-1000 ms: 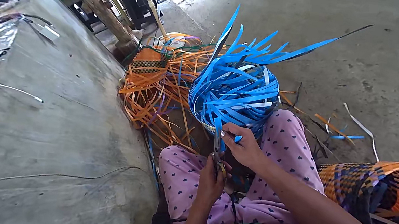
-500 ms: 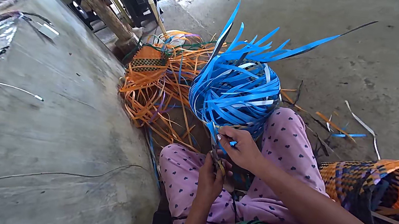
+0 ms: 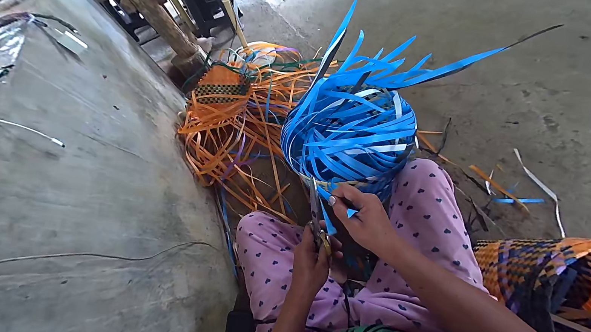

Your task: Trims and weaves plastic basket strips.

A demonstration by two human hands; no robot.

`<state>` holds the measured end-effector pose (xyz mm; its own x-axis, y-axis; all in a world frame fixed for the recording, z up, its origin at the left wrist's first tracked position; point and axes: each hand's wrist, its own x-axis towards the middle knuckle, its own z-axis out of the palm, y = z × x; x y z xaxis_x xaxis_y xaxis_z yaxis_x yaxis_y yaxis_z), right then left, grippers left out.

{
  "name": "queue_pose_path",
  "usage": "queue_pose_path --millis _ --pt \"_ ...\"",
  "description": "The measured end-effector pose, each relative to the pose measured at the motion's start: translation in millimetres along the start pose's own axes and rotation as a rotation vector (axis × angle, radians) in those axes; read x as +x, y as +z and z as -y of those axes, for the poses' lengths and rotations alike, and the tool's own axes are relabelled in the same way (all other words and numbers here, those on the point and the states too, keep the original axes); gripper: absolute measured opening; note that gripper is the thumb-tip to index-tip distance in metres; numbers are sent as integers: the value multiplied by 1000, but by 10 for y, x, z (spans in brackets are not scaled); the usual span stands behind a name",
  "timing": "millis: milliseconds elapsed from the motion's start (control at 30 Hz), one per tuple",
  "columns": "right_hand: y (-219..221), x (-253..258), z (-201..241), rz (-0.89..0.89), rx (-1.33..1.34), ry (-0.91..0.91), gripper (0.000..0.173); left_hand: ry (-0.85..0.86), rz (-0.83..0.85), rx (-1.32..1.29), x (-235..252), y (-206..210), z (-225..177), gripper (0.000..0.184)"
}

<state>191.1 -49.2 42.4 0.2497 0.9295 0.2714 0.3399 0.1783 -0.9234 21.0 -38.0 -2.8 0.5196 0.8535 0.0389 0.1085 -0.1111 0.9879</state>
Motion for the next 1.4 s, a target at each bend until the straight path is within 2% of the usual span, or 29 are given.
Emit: queue_pose_path --millis 100,233,333,433,600,667,733,833,1000,1100,1200,1267,1400 --pt "-18 -39 3 3 120 45 26 -32 -65 48 131 -25 -33 33" --pt "-53 -96 10 -14 192 69 23 -165 -273 246 588 -39 -29 35" --pt "-83 -132 39 -15 202 87 23 -247 -374 413 1006 -2 82 55" --pt "-80 -161 69 -28 204 89 22 -307 -405 487 1271 103 233 71" --pt "-69 -189 21 -20 174 31 23 -300 -424 472 1330 231 325 60" --pt "-59 -196 20 -15 162 27 23 -286 -465 399 1297 220 353 61" --pt "-49 -200 33 -8 159 31 23 -248 -520 284 1245 172 369 60" --pt "-37 -205 49 -10 171 26 23 -101 -555 27 1148 54 356 45" --pt "7 -182 74 -33 255 11 26 110 -535 -214 840 -106 -122 26" --pt "19 -137 75 -14 280 -15 31 245 -491 -228 628 -134 -293 22" --pt "43 -81 149 20 216 -26 35 293 -456 -146 440 -89 -347 21" --pt "90 -44 201 24 143 -105 36 316 -444 -61 342 -34 -297 24" --pt "195 4 281 -3 72 -216 22 357 -414 18 216 86 -202 34"
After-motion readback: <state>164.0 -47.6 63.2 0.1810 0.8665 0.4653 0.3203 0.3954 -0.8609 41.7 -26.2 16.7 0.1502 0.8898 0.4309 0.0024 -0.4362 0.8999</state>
